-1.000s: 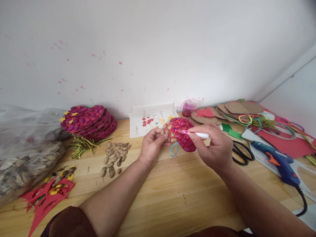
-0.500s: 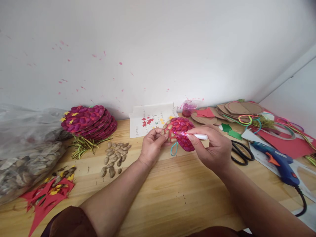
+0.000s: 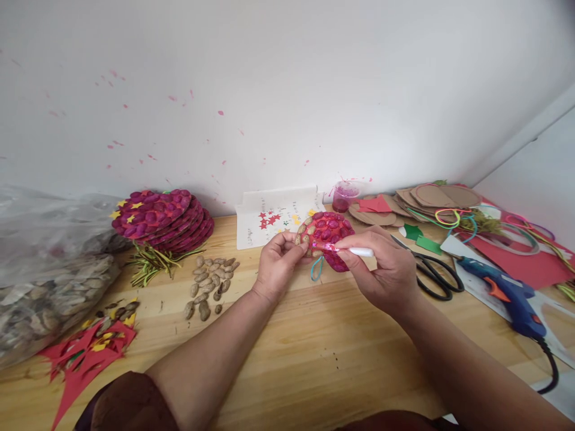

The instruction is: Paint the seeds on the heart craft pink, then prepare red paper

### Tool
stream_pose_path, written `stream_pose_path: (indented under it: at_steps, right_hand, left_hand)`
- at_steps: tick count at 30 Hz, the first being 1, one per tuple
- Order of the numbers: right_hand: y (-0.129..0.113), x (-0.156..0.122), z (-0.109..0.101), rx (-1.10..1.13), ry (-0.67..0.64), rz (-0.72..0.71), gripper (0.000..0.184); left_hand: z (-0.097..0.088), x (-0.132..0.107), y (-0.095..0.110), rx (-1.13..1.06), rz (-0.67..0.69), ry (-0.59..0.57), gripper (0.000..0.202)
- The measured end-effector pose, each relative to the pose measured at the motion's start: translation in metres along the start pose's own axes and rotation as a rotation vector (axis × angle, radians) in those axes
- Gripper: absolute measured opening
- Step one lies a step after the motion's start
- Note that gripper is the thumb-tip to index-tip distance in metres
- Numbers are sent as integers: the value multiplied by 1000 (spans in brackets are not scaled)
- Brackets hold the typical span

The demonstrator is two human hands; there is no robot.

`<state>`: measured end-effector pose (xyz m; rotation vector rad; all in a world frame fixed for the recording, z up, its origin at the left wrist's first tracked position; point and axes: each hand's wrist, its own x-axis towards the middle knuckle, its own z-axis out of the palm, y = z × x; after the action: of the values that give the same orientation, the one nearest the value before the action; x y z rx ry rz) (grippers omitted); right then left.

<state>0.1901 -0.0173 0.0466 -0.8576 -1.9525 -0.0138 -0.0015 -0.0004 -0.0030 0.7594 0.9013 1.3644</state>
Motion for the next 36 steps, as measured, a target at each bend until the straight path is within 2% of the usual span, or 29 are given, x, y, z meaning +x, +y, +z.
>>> stream_pose_path:
  at_steps: [23,29,33,36]
  right_hand:
    - [-3,3,0,-6,-11,-28,6]
    - [2,-1,-1,-64,43,55,5]
    - [0,0,-1,0,32,62,5]
    - [-1,0,-1,-35,48,104,4]
  left_hand:
    - [1,-1,2,21,1,3,38]
    - [0,0,1,5,-23,10,40]
    - [0,0,0,7,-8,-3,41]
    - [0,1,0,2,-8,1,43]
